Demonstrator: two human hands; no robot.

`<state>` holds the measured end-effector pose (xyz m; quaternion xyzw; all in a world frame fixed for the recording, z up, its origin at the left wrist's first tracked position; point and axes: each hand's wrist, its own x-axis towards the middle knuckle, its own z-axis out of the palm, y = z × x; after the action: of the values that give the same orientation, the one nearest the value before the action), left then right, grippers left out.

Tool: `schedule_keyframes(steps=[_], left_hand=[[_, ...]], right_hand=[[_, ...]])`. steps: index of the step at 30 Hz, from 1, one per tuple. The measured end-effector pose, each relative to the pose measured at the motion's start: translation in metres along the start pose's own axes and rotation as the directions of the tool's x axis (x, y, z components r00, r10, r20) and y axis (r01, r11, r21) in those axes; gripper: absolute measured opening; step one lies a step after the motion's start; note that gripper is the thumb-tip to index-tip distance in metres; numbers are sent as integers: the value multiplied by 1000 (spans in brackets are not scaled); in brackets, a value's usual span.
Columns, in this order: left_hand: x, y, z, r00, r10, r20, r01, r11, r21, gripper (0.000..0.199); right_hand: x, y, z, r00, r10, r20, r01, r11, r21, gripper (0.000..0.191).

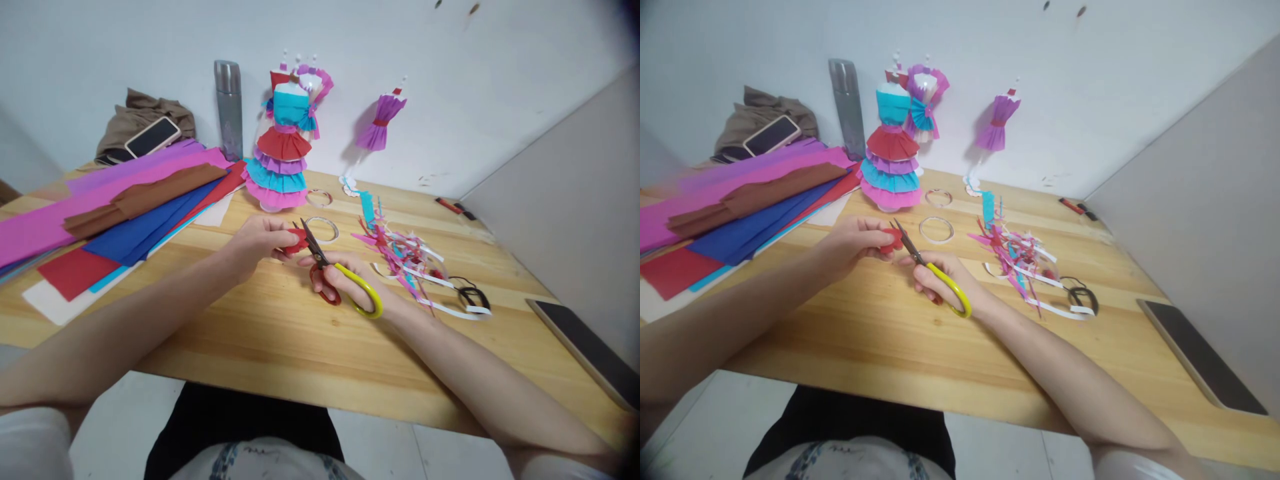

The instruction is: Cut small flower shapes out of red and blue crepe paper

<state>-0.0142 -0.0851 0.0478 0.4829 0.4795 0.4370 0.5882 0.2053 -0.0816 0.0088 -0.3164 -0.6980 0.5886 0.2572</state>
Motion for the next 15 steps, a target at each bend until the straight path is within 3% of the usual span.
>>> schedule_keyframes(steps=[6, 15], left_hand=[[-1, -5, -1, 999, 7, 49, -6, 999, -34, 12], [-2, 0, 1, 1000, -15, 21, 15, 1000, -20, 10]], right_hand=[[0, -2, -1, 1000, -18, -7, 18, 999, -51, 69], [1, 2, -2, 999, -49, -11, 48, 997, -62, 64]])
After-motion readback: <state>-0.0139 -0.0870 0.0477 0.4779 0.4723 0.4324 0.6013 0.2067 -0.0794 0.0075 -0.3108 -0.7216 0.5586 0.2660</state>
